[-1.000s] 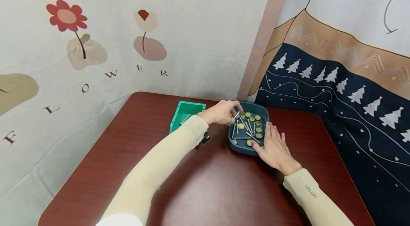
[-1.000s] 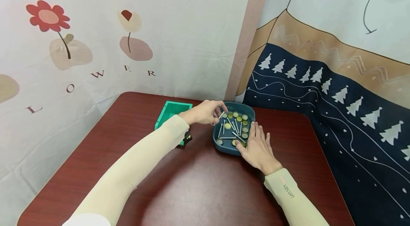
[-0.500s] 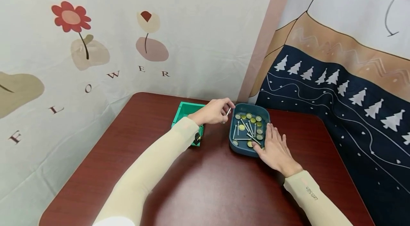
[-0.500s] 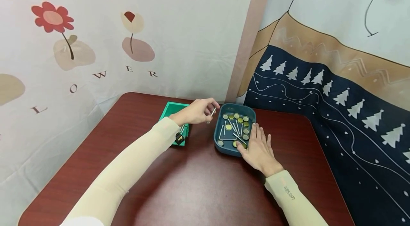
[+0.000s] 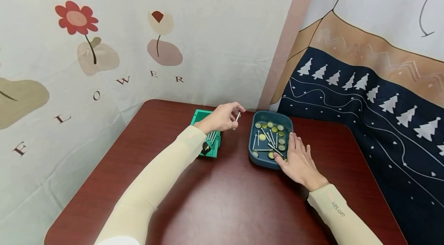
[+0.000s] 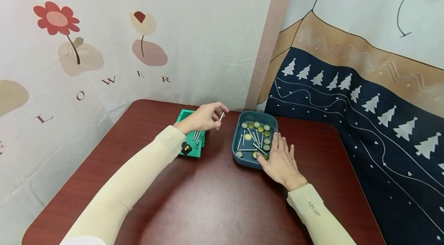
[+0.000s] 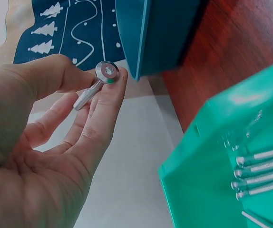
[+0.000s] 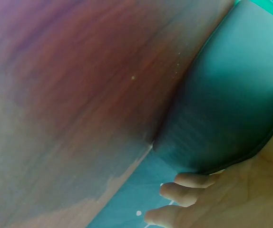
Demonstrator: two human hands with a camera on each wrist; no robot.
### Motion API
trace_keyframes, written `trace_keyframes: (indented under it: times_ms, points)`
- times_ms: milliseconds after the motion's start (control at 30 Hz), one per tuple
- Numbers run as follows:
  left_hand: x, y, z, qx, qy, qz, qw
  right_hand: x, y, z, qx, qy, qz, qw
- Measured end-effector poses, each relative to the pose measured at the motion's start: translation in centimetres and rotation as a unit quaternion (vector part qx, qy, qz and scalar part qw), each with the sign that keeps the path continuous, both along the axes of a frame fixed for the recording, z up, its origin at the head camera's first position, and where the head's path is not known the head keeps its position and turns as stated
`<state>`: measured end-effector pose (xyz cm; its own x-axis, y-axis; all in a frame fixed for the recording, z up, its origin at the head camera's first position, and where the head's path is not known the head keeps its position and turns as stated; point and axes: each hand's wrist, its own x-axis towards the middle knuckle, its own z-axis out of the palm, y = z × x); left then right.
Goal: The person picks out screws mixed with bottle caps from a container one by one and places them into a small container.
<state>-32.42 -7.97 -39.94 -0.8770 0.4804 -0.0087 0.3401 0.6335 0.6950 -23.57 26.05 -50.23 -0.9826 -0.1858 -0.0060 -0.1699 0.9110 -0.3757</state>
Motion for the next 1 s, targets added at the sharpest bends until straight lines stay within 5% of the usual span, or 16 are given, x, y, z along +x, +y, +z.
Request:
trace_keyframes:
  times_ms: [500,1000]
  points:
    - [-0.2,-4.1,0.0,-0.010,0.012,0.059,0.9981,0.2,-0.1,0.3,-0.001,-0.005,0.000,1.000]
    - [-0.5,-7.2,-1.8,-0.037,-0.011,0.100,0.9943,0.2,-0.1,0.3,-0.002,-0.004,0.001,1.000]
